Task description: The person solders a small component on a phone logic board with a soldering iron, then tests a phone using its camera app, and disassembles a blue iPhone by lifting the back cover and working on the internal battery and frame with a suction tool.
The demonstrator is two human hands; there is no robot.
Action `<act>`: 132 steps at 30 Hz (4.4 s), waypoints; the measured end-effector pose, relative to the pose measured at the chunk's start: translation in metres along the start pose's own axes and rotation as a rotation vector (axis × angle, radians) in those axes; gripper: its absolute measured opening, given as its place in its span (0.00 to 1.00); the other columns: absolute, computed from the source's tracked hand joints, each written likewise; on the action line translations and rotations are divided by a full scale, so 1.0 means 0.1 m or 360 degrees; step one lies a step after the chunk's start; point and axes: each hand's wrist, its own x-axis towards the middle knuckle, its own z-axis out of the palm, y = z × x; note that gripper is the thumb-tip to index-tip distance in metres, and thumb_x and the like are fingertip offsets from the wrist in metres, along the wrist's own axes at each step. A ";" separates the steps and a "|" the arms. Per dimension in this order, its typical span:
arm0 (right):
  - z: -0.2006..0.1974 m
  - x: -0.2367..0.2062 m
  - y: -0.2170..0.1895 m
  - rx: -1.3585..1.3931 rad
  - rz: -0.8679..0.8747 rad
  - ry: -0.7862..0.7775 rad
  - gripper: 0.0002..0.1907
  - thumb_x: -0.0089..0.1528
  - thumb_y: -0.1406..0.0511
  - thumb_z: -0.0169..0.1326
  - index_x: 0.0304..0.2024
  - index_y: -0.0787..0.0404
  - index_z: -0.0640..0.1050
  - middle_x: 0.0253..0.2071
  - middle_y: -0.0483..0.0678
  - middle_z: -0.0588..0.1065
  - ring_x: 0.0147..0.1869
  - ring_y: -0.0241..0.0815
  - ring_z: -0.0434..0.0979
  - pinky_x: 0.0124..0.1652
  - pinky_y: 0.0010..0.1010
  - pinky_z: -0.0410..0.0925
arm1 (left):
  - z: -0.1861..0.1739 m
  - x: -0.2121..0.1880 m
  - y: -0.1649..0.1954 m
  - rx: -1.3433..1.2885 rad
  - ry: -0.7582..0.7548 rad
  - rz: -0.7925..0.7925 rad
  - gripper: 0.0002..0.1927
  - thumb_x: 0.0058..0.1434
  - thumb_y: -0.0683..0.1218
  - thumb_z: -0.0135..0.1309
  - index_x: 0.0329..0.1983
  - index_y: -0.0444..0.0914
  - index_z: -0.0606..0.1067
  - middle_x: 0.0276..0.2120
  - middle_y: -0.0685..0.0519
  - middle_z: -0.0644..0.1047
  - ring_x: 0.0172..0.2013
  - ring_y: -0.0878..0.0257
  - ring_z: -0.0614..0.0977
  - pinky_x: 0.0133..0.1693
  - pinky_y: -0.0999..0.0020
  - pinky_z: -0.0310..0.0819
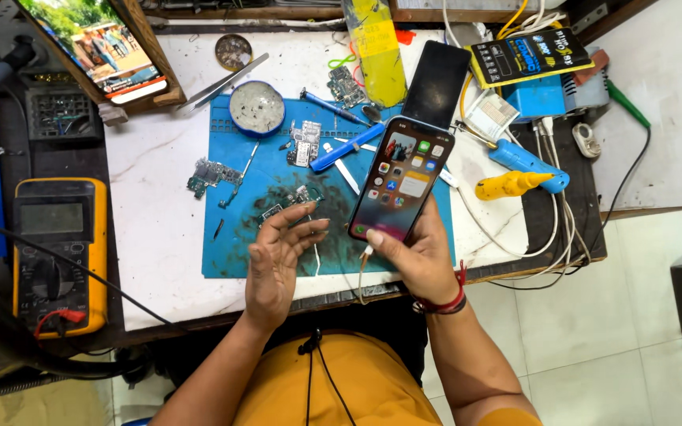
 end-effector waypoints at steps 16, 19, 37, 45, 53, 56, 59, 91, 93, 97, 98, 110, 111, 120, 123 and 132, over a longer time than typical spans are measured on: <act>-0.15 -0.01 0.37 0.0226 0.0093 -0.0095 0.30 0.65 0.69 0.58 0.68 0.67 0.64 0.56 0.48 0.75 0.58 0.36 0.75 0.58 0.31 0.69 | 0.16 -0.05 -0.01 0.0804 0.0006 0.0404 0.27 0.78 0.59 0.42 0.67 0.33 0.65 0.68 0.41 0.65 0.66 0.55 0.73 0.67 0.59 0.70; -0.15 -0.02 0.39 0.0193 0.0104 -0.0047 0.28 0.65 0.70 0.57 0.67 0.67 0.65 0.55 0.48 0.75 0.57 0.35 0.75 0.57 0.30 0.69 | 0.20 -0.05 -0.01 0.0883 -0.0001 0.0423 0.27 0.78 0.58 0.43 0.66 0.32 0.65 0.68 0.41 0.65 0.66 0.55 0.73 0.68 0.60 0.70; -0.38 0.00 0.45 0.0866 0.0207 -0.0006 0.34 0.74 0.47 0.43 0.67 0.68 0.69 0.58 0.54 0.76 0.58 0.48 0.77 0.59 0.42 0.69 | 0.16 -0.09 0.03 0.0884 0.0003 0.0435 0.29 0.78 0.60 0.41 0.65 0.32 0.67 0.67 0.41 0.67 0.65 0.55 0.74 0.67 0.60 0.71; -0.43 0.02 0.18 0.1603 0.0440 0.0018 0.48 0.67 0.35 0.30 0.72 0.65 0.63 0.68 0.67 0.69 0.64 0.66 0.74 0.61 0.60 0.65 | 0.08 -0.09 0.09 0.0855 -0.0026 0.0425 0.30 0.78 0.62 0.39 0.66 0.33 0.67 0.67 0.41 0.67 0.66 0.54 0.74 0.66 0.60 0.71; -0.50 0.11 0.16 0.1288 0.0400 0.0042 0.35 0.76 0.45 0.30 0.75 0.60 0.63 0.67 0.68 0.69 0.63 0.65 0.76 0.62 0.63 0.67 | 0.03 -0.08 0.12 0.0837 -0.0026 0.0440 0.30 0.78 0.62 0.39 0.66 0.33 0.67 0.67 0.41 0.67 0.64 0.55 0.74 0.65 0.61 0.71; -0.55 0.14 0.16 0.1251 0.0388 0.0058 0.35 0.76 0.45 0.31 0.74 0.61 0.64 0.66 0.68 0.71 0.61 0.64 0.77 0.61 0.63 0.68 | 0.01 -0.07 0.12 0.0850 -0.0028 0.0450 0.29 0.78 0.62 0.39 0.65 0.34 0.68 0.67 0.41 0.67 0.64 0.56 0.75 0.65 0.61 0.71; -0.57 0.16 0.15 0.1250 0.0376 0.0058 0.34 0.77 0.45 0.31 0.74 0.61 0.65 0.65 0.68 0.71 0.61 0.64 0.78 0.60 0.62 0.68 | 0.00 -0.05 0.11 0.0850 -0.0028 0.0459 0.29 0.79 0.62 0.39 0.66 0.34 0.68 0.67 0.42 0.67 0.64 0.56 0.75 0.64 0.61 0.72; -0.01 0.17 0.11 -0.2433 -0.0505 0.0308 0.30 0.62 0.56 0.67 0.58 0.66 0.73 0.57 0.59 0.75 0.58 0.60 0.72 0.56 0.47 0.65 | -0.11 -0.02 0.14 0.0816 -0.0059 0.0398 0.28 0.78 0.61 0.41 0.66 0.34 0.67 0.67 0.41 0.67 0.64 0.55 0.76 0.65 0.61 0.72; 0.03 0.17 0.13 -0.2474 -0.0535 0.0359 0.31 0.61 0.54 0.67 0.58 0.66 0.72 0.57 0.60 0.74 0.59 0.60 0.72 0.56 0.47 0.64 | -0.11 -0.01 0.13 0.0835 -0.0054 0.0408 0.27 0.78 0.60 0.41 0.65 0.34 0.67 0.66 0.41 0.68 0.63 0.55 0.76 0.64 0.61 0.73; 0.03 0.15 0.11 -0.2443 -0.0444 0.0392 0.33 0.60 0.53 0.69 0.57 0.68 0.73 0.53 0.58 0.76 0.55 0.58 0.74 0.53 0.46 0.66 | -0.11 -0.01 0.13 0.0843 -0.0056 0.0402 0.25 0.77 0.58 0.45 0.65 0.35 0.67 0.66 0.42 0.69 0.64 0.56 0.77 0.64 0.61 0.73; 0.03 0.16 0.09 -0.2436 -0.0432 0.0386 0.33 0.59 0.53 0.69 0.56 0.68 0.74 0.52 0.57 0.77 0.54 0.58 0.74 0.52 0.45 0.67 | -0.11 -0.01 0.14 0.0841 -0.0051 0.0395 0.24 0.77 0.57 0.46 0.65 0.35 0.67 0.66 0.42 0.70 0.63 0.56 0.77 0.64 0.61 0.73; 0.73 0.04 -0.17 -0.1621 -0.0239 0.0346 0.29 0.56 0.59 0.71 0.53 0.66 0.75 0.43 0.54 0.80 0.45 0.47 0.82 0.45 0.35 0.74 | 0.06 -0.15 0.01 -0.0549 -0.0045 -0.0484 0.27 0.72 0.51 0.43 0.72 0.39 0.58 0.63 0.52 0.71 0.60 0.64 0.76 0.60 0.63 0.71; 0.75 0.02 -0.15 -0.1580 -0.0230 0.0254 0.29 0.55 0.59 0.72 0.53 0.65 0.76 0.42 0.54 0.80 0.44 0.46 0.82 0.44 0.34 0.74 | 0.06 -0.18 0.00 -0.0752 -0.0004 -0.0535 0.26 0.72 0.51 0.42 0.72 0.40 0.60 0.61 0.53 0.72 0.59 0.66 0.77 0.59 0.63 0.72; 0.03 0.10 0.09 -0.1664 -0.1243 0.0886 0.42 0.65 0.65 0.65 0.73 0.56 0.54 0.73 0.47 0.55 0.77 0.43 0.55 0.73 0.38 0.54 | -0.32 -0.26 0.31 -0.0382 0.0453 -0.0107 0.17 0.69 0.37 0.53 0.61 0.34 0.69 0.52 0.50 0.79 0.51 0.62 0.81 0.56 0.63 0.77; -0.55 0.13 0.13 -0.1999 -0.1300 0.1312 0.48 0.69 0.63 0.61 0.78 0.56 0.42 0.79 0.46 0.42 0.84 0.40 0.43 0.77 0.37 0.47 | -0.39 -0.21 0.42 -0.0389 0.0468 -0.0047 0.17 0.68 0.36 0.55 0.59 0.35 0.70 0.51 0.50 0.79 0.51 0.62 0.81 0.56 0.62 0.77; -1.13 0.26 0.37 -0.1216 -0.0893 0.1080 0.15 0.82 0.69 0.45 0.70 0.67 0.65 0.57 0.55 0.74 0.62 0.43 0.77 0.64 0.32 0.70 | -0.13 -0.10 0.40 -0.0737 0.0320 -0.0418 0.18 0.64 0.37 0.58 0.57 0.37 0.71 0.46 0.53 0.79 0.44 0.66 0.82 0.48 0.66 0.80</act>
